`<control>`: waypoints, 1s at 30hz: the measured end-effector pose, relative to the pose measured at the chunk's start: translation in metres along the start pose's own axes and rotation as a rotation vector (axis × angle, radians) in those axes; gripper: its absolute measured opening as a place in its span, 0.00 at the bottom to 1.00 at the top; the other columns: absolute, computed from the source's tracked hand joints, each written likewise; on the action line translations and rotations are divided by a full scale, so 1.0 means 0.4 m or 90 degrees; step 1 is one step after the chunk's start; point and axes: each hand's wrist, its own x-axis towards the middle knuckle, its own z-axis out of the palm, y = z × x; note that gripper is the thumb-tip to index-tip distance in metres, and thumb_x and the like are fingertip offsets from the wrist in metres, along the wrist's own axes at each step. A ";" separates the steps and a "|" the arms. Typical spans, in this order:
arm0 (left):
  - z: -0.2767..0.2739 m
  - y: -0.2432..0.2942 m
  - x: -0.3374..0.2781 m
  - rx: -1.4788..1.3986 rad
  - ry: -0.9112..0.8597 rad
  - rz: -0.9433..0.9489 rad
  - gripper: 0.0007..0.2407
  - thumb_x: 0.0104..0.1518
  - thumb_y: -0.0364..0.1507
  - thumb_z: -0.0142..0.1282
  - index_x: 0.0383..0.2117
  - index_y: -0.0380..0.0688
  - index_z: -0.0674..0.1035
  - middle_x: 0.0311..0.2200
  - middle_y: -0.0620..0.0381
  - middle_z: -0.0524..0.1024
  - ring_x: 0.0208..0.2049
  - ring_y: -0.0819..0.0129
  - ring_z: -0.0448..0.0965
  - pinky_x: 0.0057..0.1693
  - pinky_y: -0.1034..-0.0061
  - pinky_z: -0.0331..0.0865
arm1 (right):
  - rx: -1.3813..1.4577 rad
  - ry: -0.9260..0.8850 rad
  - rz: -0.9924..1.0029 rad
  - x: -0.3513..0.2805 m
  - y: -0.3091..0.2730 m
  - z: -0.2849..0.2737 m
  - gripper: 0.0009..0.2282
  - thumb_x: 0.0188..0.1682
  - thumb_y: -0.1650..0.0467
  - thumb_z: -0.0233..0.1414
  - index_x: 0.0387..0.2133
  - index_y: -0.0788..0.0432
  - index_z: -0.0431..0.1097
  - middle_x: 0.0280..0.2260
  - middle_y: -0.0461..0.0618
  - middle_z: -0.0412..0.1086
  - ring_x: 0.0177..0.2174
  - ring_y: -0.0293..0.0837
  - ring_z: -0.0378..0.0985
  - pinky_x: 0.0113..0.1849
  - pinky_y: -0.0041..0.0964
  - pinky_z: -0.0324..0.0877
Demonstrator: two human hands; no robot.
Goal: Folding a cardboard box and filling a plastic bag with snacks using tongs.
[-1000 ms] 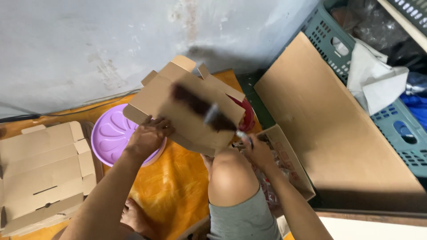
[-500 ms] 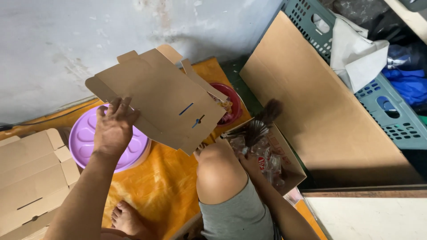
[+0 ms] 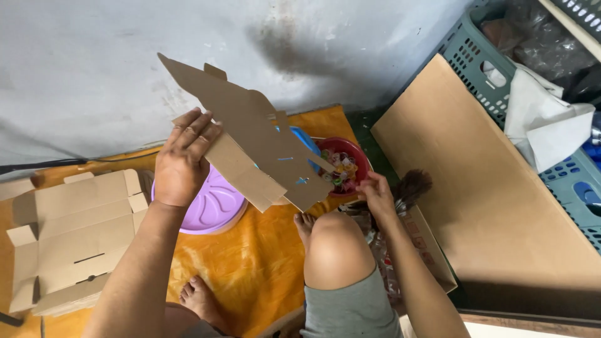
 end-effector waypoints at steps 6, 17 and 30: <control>-0.123 0.009 -0.007 0.198 0.070 -0.083 0.21 0.54 0.20 0.51 0.52 0.58 0.84 0.47 0.66 0.83 0.48 0.67 0.83 0.49 0.72 0.79 | -0.109 -0.060 -0.046 -0.036 -0.174 0.104 0.19 0.61 0.54 0.43 0.36 0.50 0.78 0.19 0.49 0.78 0.26 0.40 0.82 0.28 0.28 0.70; -0.311 0.096 -0.004 0.420 0.054 -0.216 0.10 0.55 0.36 0.61 0.42 0.70 0.85 0.31 0.72 0.84 0.24 0.65 0.84 0.31 0.71 0.76 | -0.318 -0.491 -0.413 -0.379 -0.505 0.202 0.25 0.56 0.64 0.48 0.66 0.60 0.56 0.56 0.70 0.66 0.57 0.68 0.67 0.56 0.65 0.63; -0.400 0.135 -0.007 0.066 0.112 -0.306 0.08 0.63 0.22 0.54 0.43 0.42 0.85 0.30 0.54 0.83 0.28 0.61 0.81 0.32 0.69 0.69 | -0.619 -0.385 -0.435 -0.432 -0.300 0.026 0.37 0.51 0.56 0.53 0.69 0.59 0.46 0.72 0.57 0.39 0.70 0.52 0.39 0.66 0.52 0.36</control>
